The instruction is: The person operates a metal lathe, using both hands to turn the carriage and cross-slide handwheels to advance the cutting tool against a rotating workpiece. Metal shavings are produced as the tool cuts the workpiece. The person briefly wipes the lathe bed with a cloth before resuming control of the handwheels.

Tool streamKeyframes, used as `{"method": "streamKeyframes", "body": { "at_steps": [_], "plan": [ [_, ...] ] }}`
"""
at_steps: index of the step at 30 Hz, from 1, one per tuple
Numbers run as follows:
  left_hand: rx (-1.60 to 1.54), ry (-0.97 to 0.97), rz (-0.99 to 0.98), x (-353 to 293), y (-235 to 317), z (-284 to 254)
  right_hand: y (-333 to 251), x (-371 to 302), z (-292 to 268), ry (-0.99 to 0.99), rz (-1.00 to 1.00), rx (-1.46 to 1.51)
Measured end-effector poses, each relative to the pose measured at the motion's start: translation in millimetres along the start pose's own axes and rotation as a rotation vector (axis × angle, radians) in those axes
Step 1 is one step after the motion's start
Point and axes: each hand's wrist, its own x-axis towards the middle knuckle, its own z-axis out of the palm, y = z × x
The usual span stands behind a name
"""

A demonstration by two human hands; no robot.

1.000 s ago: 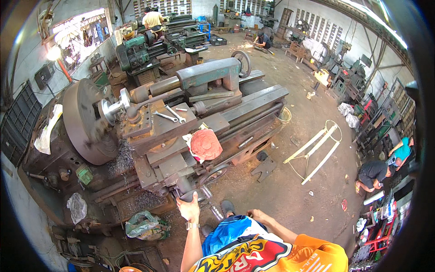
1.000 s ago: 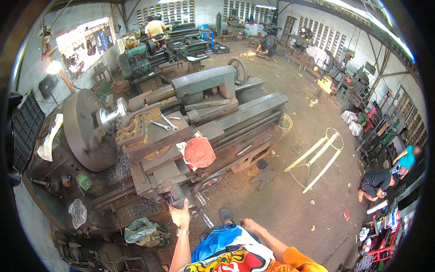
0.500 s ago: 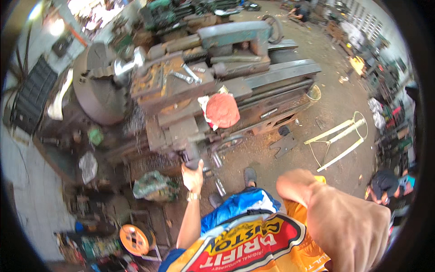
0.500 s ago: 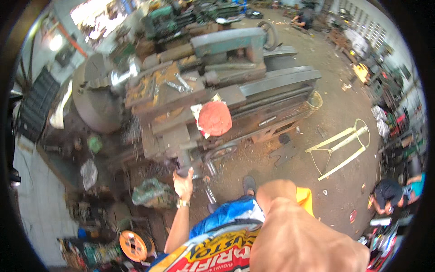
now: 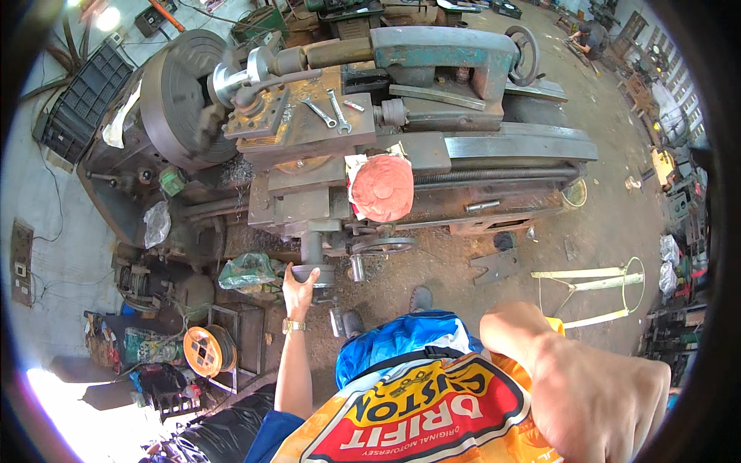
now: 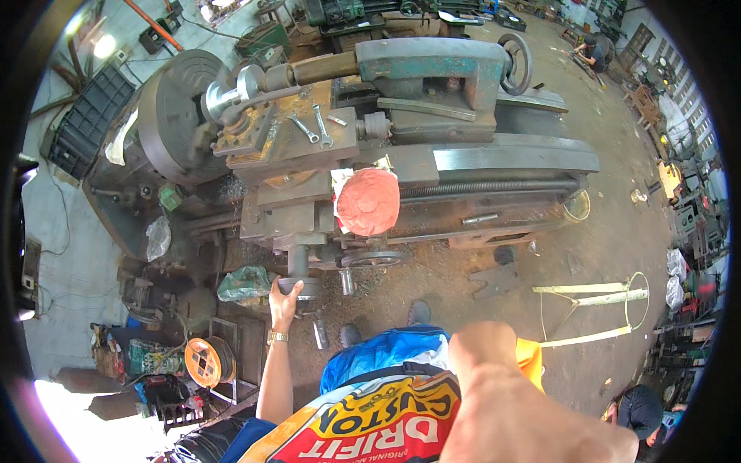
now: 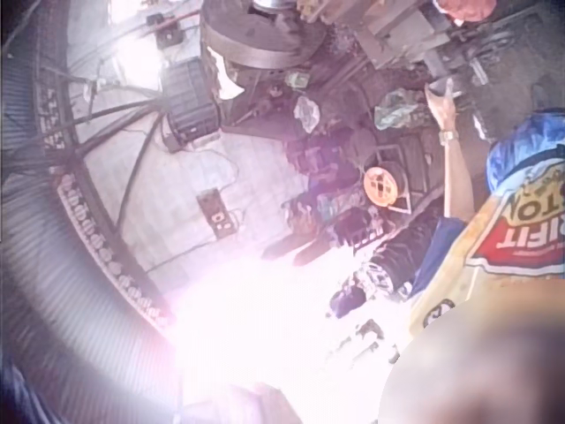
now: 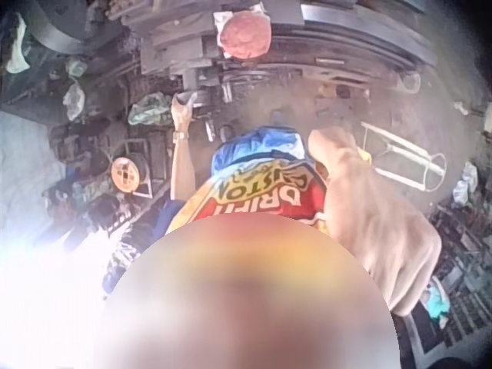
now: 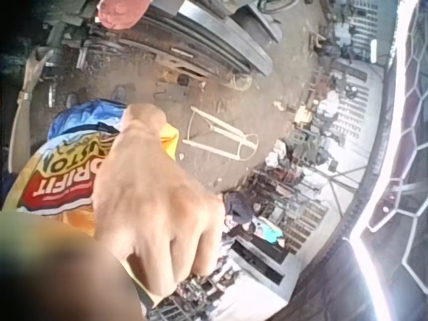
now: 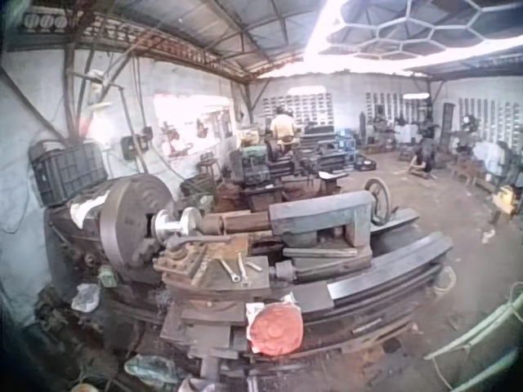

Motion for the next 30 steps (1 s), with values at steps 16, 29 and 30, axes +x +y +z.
{"method": "streamKeyframes", "body": {
  "at_steps": [16, 29, 30],
  "plan": [
    [0.045, -0.017, -0.057, 2.5, -5.8, -0.1, -37.4, -397.5, -241.2, 0.394, 1.316, -1.581],
    [0.074, 0.035, 0.002, 0.8, -1.1, 1.4, -327.6, -505.5, -150.6, 1.905, 0.692, -1.789],
    [0.042, 0.03, 0.0, 0.5, -0.5, 1.3, -316.9, -505.8, -139.5, 1.867, 0.697, -1.881]
  ]
}}
